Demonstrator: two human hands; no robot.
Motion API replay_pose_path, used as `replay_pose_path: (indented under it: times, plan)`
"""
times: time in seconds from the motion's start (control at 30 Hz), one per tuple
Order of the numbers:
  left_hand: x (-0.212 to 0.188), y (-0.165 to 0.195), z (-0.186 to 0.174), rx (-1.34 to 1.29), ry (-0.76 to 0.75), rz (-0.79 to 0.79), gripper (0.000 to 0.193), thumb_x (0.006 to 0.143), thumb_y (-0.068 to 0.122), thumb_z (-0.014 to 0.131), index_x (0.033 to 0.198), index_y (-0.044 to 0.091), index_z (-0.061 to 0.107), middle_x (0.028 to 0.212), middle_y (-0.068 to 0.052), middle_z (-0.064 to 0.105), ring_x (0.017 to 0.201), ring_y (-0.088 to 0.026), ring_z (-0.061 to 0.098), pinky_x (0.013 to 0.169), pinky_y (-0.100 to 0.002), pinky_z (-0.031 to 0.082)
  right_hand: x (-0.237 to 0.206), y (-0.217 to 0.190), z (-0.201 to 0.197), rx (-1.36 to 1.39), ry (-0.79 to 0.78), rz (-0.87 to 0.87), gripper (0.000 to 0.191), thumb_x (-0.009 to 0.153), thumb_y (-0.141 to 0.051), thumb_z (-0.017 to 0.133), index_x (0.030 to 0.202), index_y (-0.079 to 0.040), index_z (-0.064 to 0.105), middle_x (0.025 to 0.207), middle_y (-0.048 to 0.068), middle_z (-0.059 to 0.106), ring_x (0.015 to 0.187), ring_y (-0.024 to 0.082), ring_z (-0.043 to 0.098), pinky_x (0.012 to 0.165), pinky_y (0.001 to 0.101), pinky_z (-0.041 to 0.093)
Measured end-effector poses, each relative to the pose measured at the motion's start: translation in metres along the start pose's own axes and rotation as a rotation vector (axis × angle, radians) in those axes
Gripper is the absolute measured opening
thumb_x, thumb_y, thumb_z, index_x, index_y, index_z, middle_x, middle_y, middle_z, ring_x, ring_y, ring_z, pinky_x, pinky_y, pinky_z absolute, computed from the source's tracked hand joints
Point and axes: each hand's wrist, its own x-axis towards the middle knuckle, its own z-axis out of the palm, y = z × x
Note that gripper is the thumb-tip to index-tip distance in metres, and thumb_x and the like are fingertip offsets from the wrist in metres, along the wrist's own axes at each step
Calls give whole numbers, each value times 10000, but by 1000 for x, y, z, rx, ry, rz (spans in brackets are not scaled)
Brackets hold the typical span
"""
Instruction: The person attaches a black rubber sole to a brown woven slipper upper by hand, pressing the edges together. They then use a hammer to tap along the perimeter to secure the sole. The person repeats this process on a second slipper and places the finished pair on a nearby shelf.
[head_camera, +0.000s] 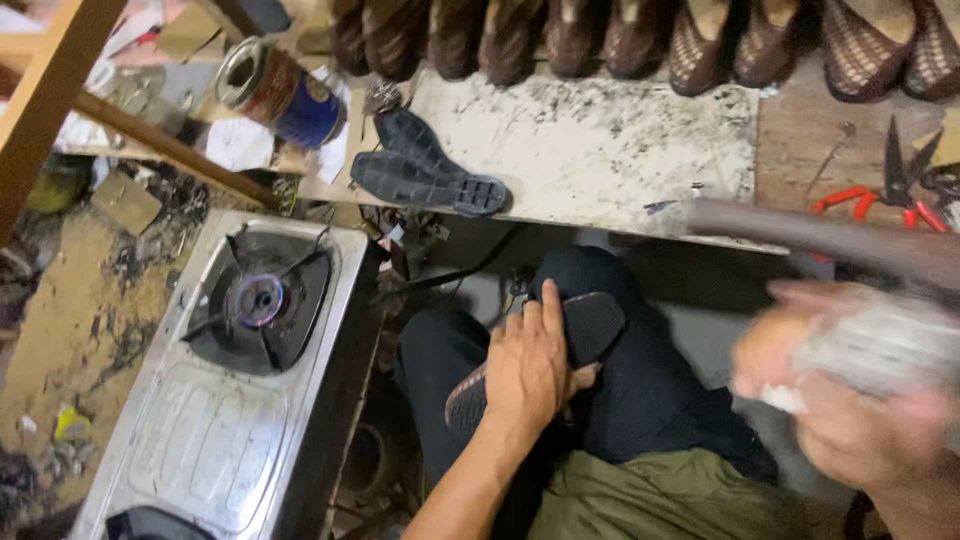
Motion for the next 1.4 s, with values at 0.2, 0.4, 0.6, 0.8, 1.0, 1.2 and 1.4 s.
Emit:
replay_pose_path:
  times: [0.2, 0.4, 0.6, 0.8, 1.0, 1.2, 1.4]
  plan:
    - [2, 4, 14, -6, 87, 46, 1187, 632, 535, 889, 1492, -77, 346, 1082, -146, 600, 981, -326, 621, 852, -458, 519, 15, 16, 38, -835, -160, -317, 158, 1029, -236, 485, 896, -163, 530, 805, 50, 644, 886, 327, 690, 799, 482, 527]
    - [3, -3, 30, -24, 85, 127, 1121, 664, 541, 864, 1541, 35, 382, 1048, -158, 602, 932, -341, 630, 811, -460, 538, 17, 0, 16, -321, -113, 775, 407, 951, -380, 714, 1261, -141, 603, 682, 87, 641, 568, 223, 617, 550, 428, 534]
    - [15, -5, 54, -203, 161, 173, 1143, 642, 578, 862, 1559, 98, 376, 1035, -198, 616, 924, -404, 658, 779, -491, 559, -7, 27, 9, -133, 189, 152, 421, 987, -394, 698, 1231, -71, 583, 777, 32, 613, 645, 134, 622, 612, 348, 532]
    - [24, -12, 58, -311, 76, 159, 1147, 650, 594, 860, 1580, 142, 362, 1128, -256, 623, 962, -443, 673, 769, -511, 570, -17, 35, -12, -327, -124, 869, 366, 927, -377, 698, 1114, -73, 618, 642, 105, 602, 533, 235, 591, 525, 398, 506]
    - [28, -17, 51, -399, -84, 79, 1180, 639, 588, 839, 1605, 162, 312, 1182, -265, 623, 1021, -455, 662, 830, -516, 551, -37, 45, 6, -199, 162, 239, 387, 1019, -362, 672, 1242, -78, 534, 789, 52, 613, 661, 143, 626, 663, 340, 542]
    - [32, -31, 46, -515, -145, 97, 1167, 637, 542, 843, 1610, 167, 320, 1335, -280, 595, 1147, -445, 639, 918, -505, 522, -53, 51, -4, -331, 14, 761, 352, 916, -308, 713, 1169, -78, 630, 684, 76, 678, 583, 192, 670, 603, 402, 565]
    - [31, -44, 51, -673, -120, 147, 1154, 650, 513, 854, 1614, 153, 332, 1374, -252, 623, 1258, -413, 609, 1017, -460, 481, -55, 67, 15, -379, -23, 369, 210, 973, -285, 691, 1084, -107, 676, 762, 19, 650, 714, 143, 640, 867, 379, 548]
